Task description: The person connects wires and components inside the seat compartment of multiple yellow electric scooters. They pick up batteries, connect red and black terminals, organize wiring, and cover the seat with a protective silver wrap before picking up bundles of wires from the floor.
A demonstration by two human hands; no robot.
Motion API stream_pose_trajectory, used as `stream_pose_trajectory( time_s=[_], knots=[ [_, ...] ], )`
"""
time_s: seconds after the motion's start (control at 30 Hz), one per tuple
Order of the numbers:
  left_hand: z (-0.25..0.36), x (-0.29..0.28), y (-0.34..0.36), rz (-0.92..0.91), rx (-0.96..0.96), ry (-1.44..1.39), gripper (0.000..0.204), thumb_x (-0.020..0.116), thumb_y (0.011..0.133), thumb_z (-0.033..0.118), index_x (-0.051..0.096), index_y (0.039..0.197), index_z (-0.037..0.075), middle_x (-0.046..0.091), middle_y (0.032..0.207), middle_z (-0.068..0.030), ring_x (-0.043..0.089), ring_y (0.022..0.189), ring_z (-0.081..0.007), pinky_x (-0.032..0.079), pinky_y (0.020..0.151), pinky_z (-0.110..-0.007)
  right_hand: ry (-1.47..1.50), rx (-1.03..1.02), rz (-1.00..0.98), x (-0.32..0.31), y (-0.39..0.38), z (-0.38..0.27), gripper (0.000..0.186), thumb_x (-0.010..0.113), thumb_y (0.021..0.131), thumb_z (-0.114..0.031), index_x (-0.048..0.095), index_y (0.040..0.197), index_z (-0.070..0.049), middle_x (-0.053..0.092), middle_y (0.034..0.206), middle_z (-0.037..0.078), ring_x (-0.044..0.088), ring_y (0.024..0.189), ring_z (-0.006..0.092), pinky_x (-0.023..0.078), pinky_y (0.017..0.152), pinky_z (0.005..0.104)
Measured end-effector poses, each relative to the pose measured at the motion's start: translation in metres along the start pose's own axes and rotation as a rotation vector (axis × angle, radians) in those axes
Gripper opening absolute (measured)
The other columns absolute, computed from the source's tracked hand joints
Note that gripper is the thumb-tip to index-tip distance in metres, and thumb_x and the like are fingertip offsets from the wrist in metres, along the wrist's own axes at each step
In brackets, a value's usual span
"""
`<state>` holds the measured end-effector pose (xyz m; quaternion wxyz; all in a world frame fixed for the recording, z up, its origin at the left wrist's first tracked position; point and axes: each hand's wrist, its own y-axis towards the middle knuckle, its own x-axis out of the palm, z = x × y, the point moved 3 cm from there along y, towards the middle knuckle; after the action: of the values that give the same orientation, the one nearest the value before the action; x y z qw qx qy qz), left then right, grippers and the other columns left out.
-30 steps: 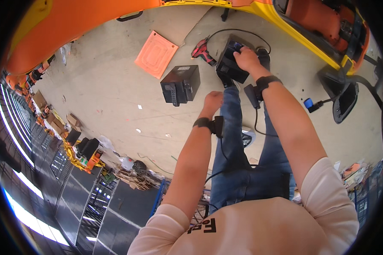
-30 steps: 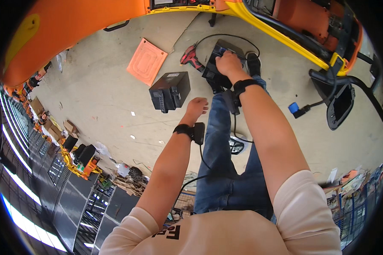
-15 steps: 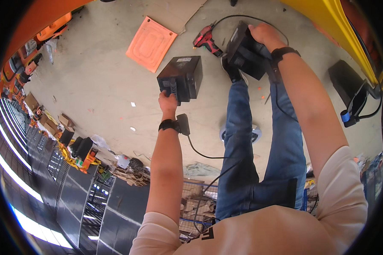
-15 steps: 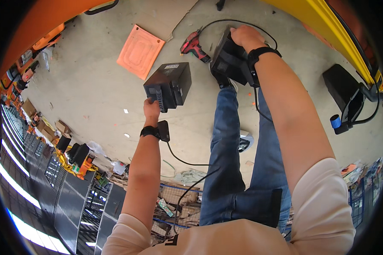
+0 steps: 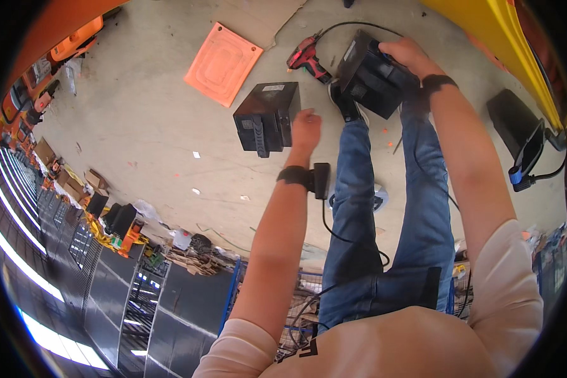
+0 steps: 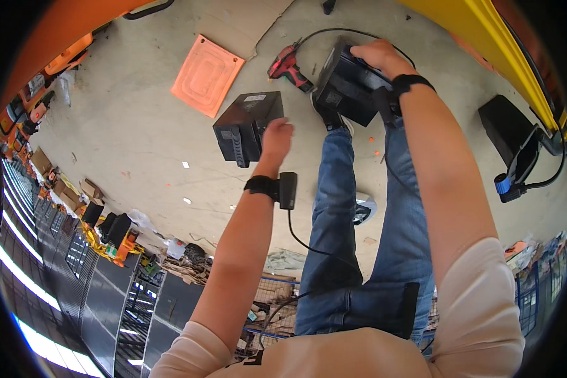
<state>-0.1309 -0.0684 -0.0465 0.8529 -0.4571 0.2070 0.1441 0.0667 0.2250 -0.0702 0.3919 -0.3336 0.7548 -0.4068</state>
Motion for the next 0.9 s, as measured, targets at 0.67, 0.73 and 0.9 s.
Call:
stream_pose_trajectory(
  time_s=[0.67, 0.73, 0.9],
  knots=[
    [0.162, 0.147, 0.019, -0.198, -0.621, -1.484, 0.042, 0.055, 0.082, 0.041, 0.039, 0.093, 0.004, 0.053, 0.089, -0.0124, 0.054, 0.085, -0.0297, 0.042, 0.083, -0.044, -0.31, -0.083, -0.281, 0.075, -0.131, 0.09, 0.035, 0.045, 0.078, -0.026, 0.061, 0.089, 0.002, 0.057, 0.098, 0.025, 0.055, 0.096, 0.035, 0.043, 0.083, 0.0405],
    [0.138, 0.143, 0.017, -0.187, -0.55, -1.529, 0.041, 0.055, 0.082, 0.042, 0.04, 0.087, 0.005, 0.049, 0.078, -0.0103, 0.052, 0.074, -0.0279, 0.043, 0.08, -0.044, -0.352, -0.178, -0.405, 0.065, -0.158, 0.047, 0.024, 0.055, 0.07, -0.015, 0.062, 0.086, 0.001, 0.06, 0.095, 0.02, 0.057, 0.09, 0.0341, 0.047, 0.076, 0.0396],
    [0.12, 0.105, 0.015, -0.181, -0.596, -1.363, 0.038, 0.052, 0.084, 0.041, 0.042, 0.08, 0.005, 0.042, 0.072, -0.006, 0.046, 0.069, -0.0216, 0.046, 0.074, -0.039, -0.349, -0.159, -0.14, -0.05, -0.249, -0.033, 0.019, 0.059, 0.071, -0.014, 0.057, 0.086, -0.003, 0.06, 0.087, 0.017, 0.058, 0.084, 0.034, 0.047, 0.073, 0.0413]
  ],
)
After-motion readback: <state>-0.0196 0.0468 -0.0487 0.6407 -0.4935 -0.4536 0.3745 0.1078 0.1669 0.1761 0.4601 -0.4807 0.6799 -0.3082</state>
